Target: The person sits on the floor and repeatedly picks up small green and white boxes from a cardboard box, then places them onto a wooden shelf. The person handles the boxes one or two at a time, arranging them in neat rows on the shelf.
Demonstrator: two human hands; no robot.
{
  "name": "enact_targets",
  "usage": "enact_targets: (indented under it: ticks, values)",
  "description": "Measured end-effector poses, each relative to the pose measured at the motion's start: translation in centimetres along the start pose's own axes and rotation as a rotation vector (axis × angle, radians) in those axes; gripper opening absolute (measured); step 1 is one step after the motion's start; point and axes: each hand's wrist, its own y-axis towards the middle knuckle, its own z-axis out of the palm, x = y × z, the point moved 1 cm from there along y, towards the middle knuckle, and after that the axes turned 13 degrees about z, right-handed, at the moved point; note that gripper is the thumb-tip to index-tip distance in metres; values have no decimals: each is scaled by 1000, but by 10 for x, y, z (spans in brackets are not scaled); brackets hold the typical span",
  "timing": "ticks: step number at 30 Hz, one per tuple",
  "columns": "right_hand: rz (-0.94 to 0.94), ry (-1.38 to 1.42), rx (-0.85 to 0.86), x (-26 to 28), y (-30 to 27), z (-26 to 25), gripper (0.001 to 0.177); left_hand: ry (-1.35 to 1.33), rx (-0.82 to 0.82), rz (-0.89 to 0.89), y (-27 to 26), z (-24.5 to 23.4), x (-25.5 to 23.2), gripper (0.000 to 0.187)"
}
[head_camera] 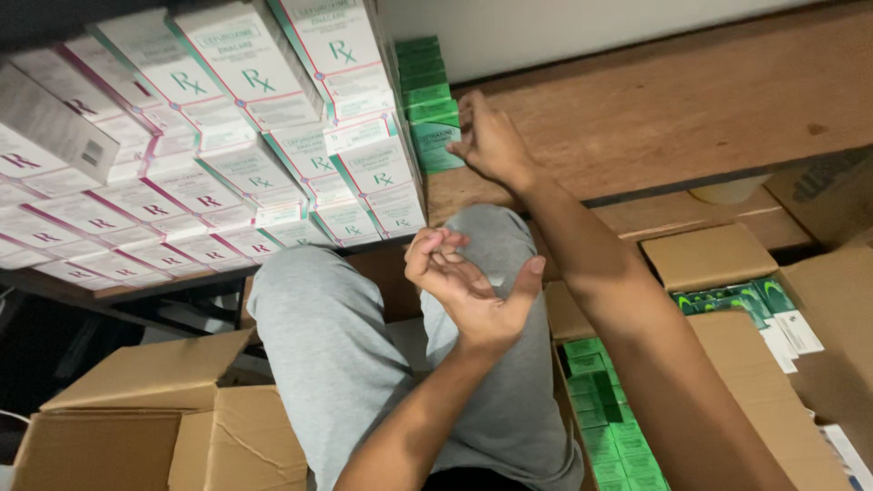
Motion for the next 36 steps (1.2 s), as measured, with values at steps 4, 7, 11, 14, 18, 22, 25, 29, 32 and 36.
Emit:
enact_targets:
  ticks: [4, 7, 11, 14, 18, 22, 25, 29, 32, 36]
  values:
    - [183, 26, 80, 3, -2, 6, 54, 6, 32, -4, 4, 0, -3, 95]
    - [254, 175, 160, -7, -8, 12, 69, -5, 26, -3, 6, 0, -5, 94]
    - [213, 596, 271, -10, -23, -2, 88, -20, 36, -30, 10, 4, -6, 88]
    - [273, 700, 73, 0, -68, -45, 75, 3, 77, -36, 15, 0, -10, 74]
    - [233, 786, 129, -3, -197, -119, 73, 69, 282, 6, 1, -8, -34, 48]
    - [313, 593, 266, -26, -323, -121, 79, -360, 519, -296, -43, 12, -65, 37]
    - [1029, 397, 201, -55, -419, -81, 47, -758, 367, -1007, -98, 33, -73, 33]
    - [864, -85, 93, -95, -521, -56, 36, -763, 56, -1633, -144, 28, -34, 19]
    - [862, -419, 169, -117, -564, -52, 48, -530, 89, -1653, -165, 9, -16, 17]
    - [1073, -503, -1, -129, -578, -47, 73, -517, 353, -1288, -178, 3, -18, 22]
